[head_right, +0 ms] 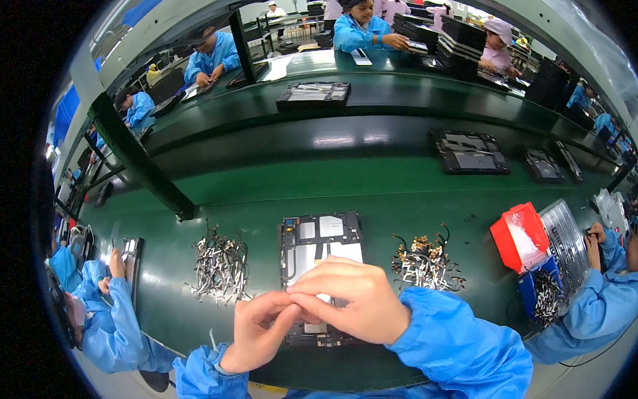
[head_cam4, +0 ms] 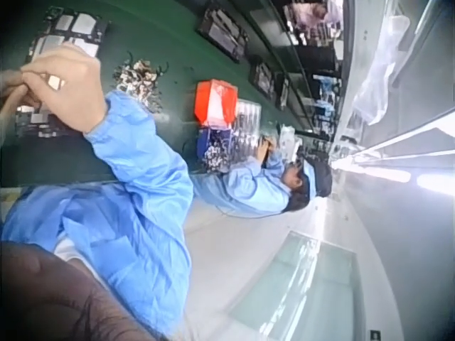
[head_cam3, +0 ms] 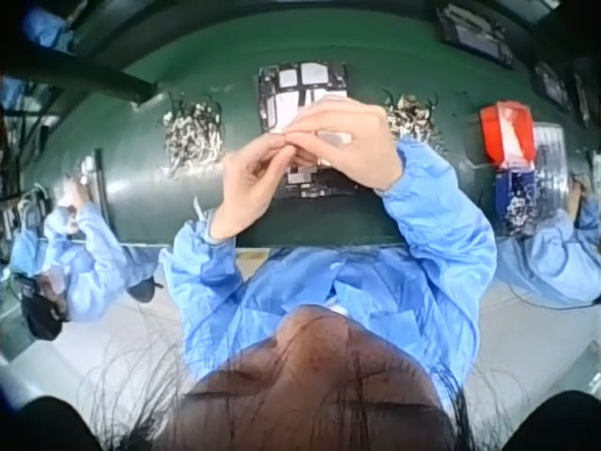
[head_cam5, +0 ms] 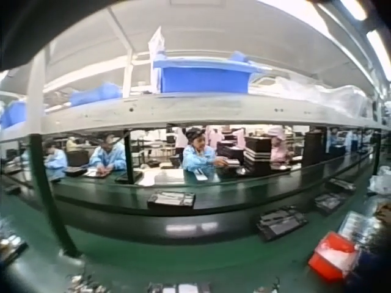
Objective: The person assembles electronic components by hand, installing flex cables and batteries into tablet frames.
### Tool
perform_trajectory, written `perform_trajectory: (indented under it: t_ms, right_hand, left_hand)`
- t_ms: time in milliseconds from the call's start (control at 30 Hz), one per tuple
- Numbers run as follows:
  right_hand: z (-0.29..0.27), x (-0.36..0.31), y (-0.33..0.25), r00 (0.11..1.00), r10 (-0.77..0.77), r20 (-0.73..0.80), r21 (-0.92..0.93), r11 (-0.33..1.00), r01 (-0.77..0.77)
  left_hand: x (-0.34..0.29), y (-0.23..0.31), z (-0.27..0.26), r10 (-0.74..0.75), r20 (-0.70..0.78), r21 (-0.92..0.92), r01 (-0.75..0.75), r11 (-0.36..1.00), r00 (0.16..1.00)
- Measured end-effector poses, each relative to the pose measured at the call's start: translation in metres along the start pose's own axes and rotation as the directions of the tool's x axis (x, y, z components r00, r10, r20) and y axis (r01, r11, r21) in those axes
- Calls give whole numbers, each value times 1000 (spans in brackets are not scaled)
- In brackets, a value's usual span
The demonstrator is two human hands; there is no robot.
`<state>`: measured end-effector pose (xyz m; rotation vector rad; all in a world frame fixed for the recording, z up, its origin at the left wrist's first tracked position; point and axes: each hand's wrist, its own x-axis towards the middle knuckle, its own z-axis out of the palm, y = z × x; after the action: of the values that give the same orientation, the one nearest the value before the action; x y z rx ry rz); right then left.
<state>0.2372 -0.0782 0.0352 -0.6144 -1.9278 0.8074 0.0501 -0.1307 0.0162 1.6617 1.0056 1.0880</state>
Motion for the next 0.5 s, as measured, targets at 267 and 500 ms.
perform_trajectory:
  t_ms: [267, 500]
  right_hand:
    - [-10, -19, 0, 971, -217, -100, -407, 899, 159]
    - [-23, -29, -3, 976, -197, -90, -380, 913, 149]
  left_hand:
    - [1, -5, 18, 0, 21, -136, 3, 991, 1000]
    - [9, 3, 26, 157, 39, 110, -160, 981, 987]
